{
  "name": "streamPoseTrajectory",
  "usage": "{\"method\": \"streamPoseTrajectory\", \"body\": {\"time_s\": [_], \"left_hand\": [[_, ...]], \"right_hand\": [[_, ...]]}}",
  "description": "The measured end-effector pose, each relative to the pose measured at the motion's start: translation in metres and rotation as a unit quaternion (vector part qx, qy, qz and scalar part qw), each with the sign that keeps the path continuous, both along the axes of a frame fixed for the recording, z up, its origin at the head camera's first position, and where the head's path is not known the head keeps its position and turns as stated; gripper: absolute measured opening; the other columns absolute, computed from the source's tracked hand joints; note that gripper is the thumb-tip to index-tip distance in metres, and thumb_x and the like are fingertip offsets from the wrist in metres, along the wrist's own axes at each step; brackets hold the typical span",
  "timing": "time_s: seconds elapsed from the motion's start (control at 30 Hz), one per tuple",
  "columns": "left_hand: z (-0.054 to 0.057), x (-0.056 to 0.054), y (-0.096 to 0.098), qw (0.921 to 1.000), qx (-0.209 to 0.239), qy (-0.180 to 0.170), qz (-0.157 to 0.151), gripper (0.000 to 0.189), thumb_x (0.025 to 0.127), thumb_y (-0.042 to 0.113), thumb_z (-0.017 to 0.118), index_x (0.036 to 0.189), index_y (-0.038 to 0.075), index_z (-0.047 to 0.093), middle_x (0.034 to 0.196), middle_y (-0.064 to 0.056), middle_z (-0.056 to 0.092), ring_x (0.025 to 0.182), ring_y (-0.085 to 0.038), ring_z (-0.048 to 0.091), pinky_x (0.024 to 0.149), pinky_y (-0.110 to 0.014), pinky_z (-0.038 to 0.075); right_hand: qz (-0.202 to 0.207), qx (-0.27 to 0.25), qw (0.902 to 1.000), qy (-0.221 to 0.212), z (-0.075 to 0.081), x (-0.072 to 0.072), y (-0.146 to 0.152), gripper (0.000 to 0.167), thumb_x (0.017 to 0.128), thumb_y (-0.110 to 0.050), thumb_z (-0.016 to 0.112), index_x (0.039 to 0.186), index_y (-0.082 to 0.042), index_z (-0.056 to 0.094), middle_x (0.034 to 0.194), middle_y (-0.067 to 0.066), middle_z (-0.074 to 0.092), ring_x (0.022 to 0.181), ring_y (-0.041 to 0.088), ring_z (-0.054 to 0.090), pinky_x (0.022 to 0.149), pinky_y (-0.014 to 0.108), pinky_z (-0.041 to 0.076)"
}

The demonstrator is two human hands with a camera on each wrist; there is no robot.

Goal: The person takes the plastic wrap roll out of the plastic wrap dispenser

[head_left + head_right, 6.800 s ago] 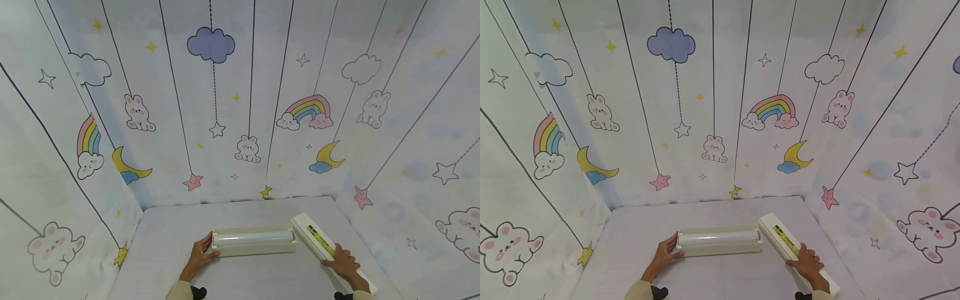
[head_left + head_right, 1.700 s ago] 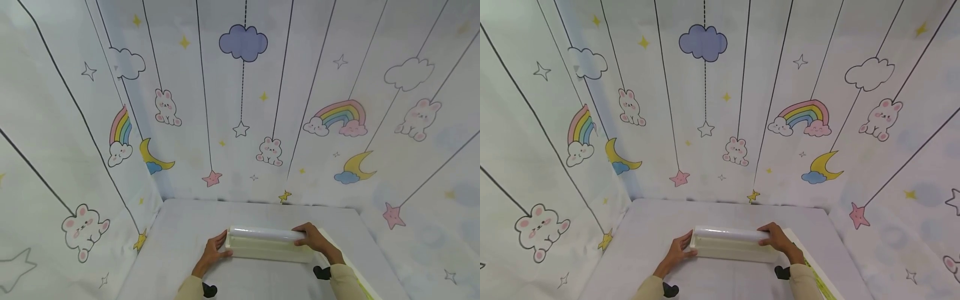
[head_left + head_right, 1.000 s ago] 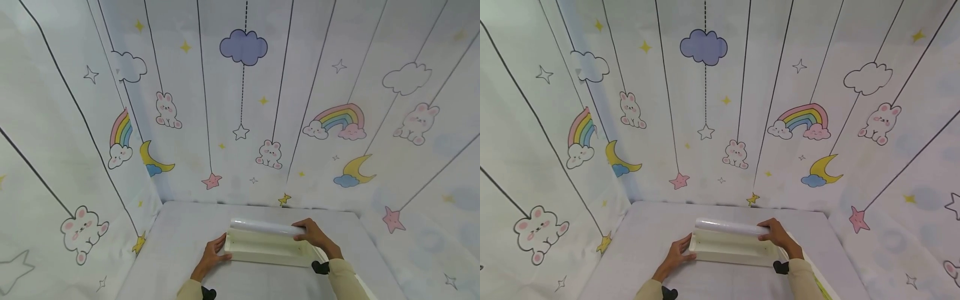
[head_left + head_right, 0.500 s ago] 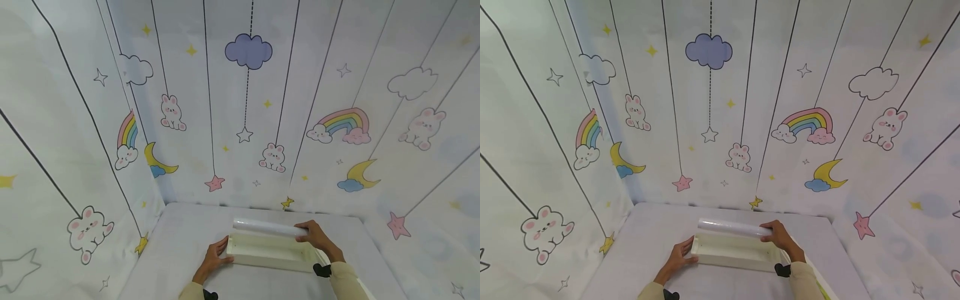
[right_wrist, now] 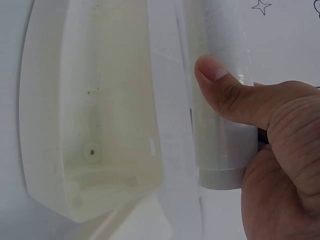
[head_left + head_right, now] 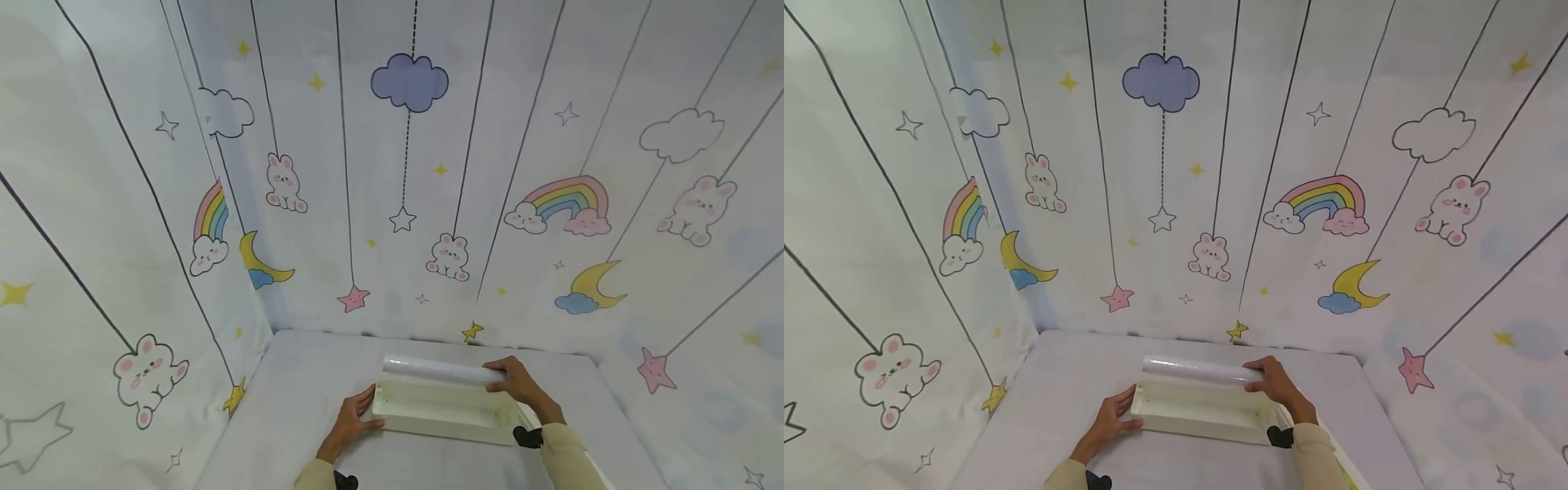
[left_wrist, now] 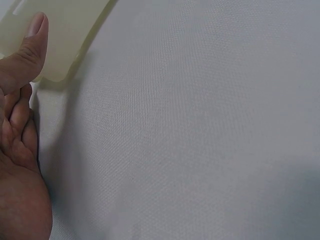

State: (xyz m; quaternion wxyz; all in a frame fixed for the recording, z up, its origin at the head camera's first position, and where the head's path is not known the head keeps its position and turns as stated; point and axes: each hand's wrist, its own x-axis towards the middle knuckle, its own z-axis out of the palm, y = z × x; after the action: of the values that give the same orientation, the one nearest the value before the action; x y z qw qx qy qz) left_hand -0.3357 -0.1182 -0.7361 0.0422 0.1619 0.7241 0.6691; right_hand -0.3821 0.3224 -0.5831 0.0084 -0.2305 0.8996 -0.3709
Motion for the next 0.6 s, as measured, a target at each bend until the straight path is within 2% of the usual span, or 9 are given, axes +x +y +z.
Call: {"method": "streamPoseTrajectory", "body": {"time_s": [0.13, 0.2, 0.3, 0.33, 0.37, 0.47, 0.53, 0.57, 0.6], "left_hand": [[0.005, 0.001, 0.0, 0.9987, -0.021, 0.047, -0.004, 0.098, 0.088, 0.018, 0.094, 0.162, -0.013, 0.038, 0.168, -0.034, 0.037, 0.158, -0.036, 0.045, 0.124, -0.021, 0.044], [0.007, 0.001, 0.0, 0.9987, -0.024, 0.046, -0.005, 0.098, 0.089, 0.019, 0.094, 0.162, -0.013, 0.037, 0.168, -0.033, 0.037, 0.158, -0.032, 0.045, 0.124, -0.02, 0.044], [0.005, -0.001, -0.001, 0.9997, -0.014, 0.022, -0.003, 0.1, 0.087, 0.021, 0.095, 0.164, -0.008, 0.038, 0.171, -0.027, 0.037, 0.156, -0.011, 0.045, 0.121, -0.012, 0.041], [0.007, 0.0, -0.001, 0.9997, -0.016, 0.02, -0.002, 0.099, 0.088, 0.019, 0.094, 0.164, -0.009, 0.038, 0.171, -0.028, 0.037, 0.156, -0.013, 0.045, 0.123, -0.017, 0.042], [0.005, -0.001, -0.001, 1.0, -0.006, 0.007, -0.001, 0.1, 0.086, 0.02, 0.095, 0.164, -0.007, 0.038, 0.172, -0.025, 0.037, 0.153, -0.004, 0.045, 0.121, -0.013, 0.04], [0.001, -0.002, -0.001, 1.0, 0.003, -0.005, -0.002, 0.103, 0.085, 0.021, 0.097, 0.164, -0.007, 0.039, 0.172, -0.024, 0.038, 0.155, -0.008, 0.046, 0.12, -0.011, 0.04], [-0.001, -0.002, 0.0, 1.0, 0.0, -0.006, -0.002, 0.104, 0.084, 0.023, 0.097, 0.164, -0.008, 0.038, 0.172, -0.024, 0.038, 0.158, -0.019, 0.045, 0.12, -0.011, 0.04], [-0.004, -0.003, -0.001, 0.9999, 0.005, -0.011, -0.001, 0.106, 0.083, 0.025, 0.098, 0.165, -0.006, 0.039, 0.172, -0.022, 0.038, 0.157, -0.014, 0.045, 0.115, -0.005, 0.038], [-0.004, -0.003, -0.001, 0.9999, -0.001, -0.01, 0.0, 0.106, 0.083, 0.026, 0.098, 0.165, -0.006, 0.039, 0.172, -0.021, 0.038, 0.158, -0.021, 0.043, 0.115, -0.005, 0.038]], "right_hand": [[0.004, -0.003, 1.0, 0.0, 0.002, -0.004, -0.001, 0.048, 0.079, 0.0, 0.093, 0.12, 0.017, 0.075, 0.119, 0.033, 0.078, 0.103, 0.041, 0.078, 0.087, 0.035, 0.065], [0.005, -0.002, 1.0, 0.001, 0.002, -0.006, -0.001, 0.048, 0.079, 0.0, 0.093, 0.12, 0.017, 0.075, 0.118, 0.032, 0.079, 0.101, 0.038, 0.078, 0.085, 0.033, 0.065], [0.001, -0.002, 1.0, 0.002, 0.002, -0.007, -0.002, 0.047, 0.08, 0.001, 0.092, 0.12, 0.016, 0.075, 0.119, 0.032, 0.078, 0.102, 0.038, 0.078, 0.086, 0.032, 0.064], [0.0, -0.001, 1.0, 0.003, 0.002, -0.008, -0.002, 0.047, 0.08, 0.0, 0.093, 0.12, 0.016, 0.075, 0.119, 0.032, 0.078, 0.103, 0.04, 0.078, 0.087, 0.032, 0.064], [-0.004, -0.002, 1.0, 0.001, 0.001, -0.008, -0.002, 0.048, 0.079, 0.0, 0.093, 0.121, 0.016, 0.075, 0.12, 0.032, 0.078, 0.104, 0.041, 0.077, 0.088, 0.033, 0.064], [-0.008, 0.002, 1.0, 0.001, 0.001, -0.008, -0.002, 0.048, 0.079, 0.0, 0.093, 0.121, 0.016, 0.075, 0.121, 0.033, 0.078, 0.107, 0.043, 0.077, 0.091, 0.034, 0.064], [-0.009, 0.004, 0.9999, 0.004, 0.0, -0.009, -0.002, 0.049, 0.079, -0.001, 0.093, 0.121, 0.016, 0.075, 0.121, 0.033, 0.078, 0.109, 0.045, 0.077, 0.092, 0.035, 0.064], [-0.009, 0.004, 0.9999, 0.004, 0.0, -0.01, -0.002, 0.049, 0.079, -0.001, 0.093, 0.122, 0.016, 0.075, 0.122, 0.033, 0.078, 0.109, 0.045, 0.077, 0.092, 0.035, 0.064], [-0.008, 0.005, 0.9999, 0.007, 0.0, -0.011, -0.003, 0.049, 0.079, -0.001, 0.093, 0.122, 0.015, 0.075, 0.122, 0.033, 0.077, 0.109, 0.046, 0.076, 0.092, 0.035, 0.064]]}}
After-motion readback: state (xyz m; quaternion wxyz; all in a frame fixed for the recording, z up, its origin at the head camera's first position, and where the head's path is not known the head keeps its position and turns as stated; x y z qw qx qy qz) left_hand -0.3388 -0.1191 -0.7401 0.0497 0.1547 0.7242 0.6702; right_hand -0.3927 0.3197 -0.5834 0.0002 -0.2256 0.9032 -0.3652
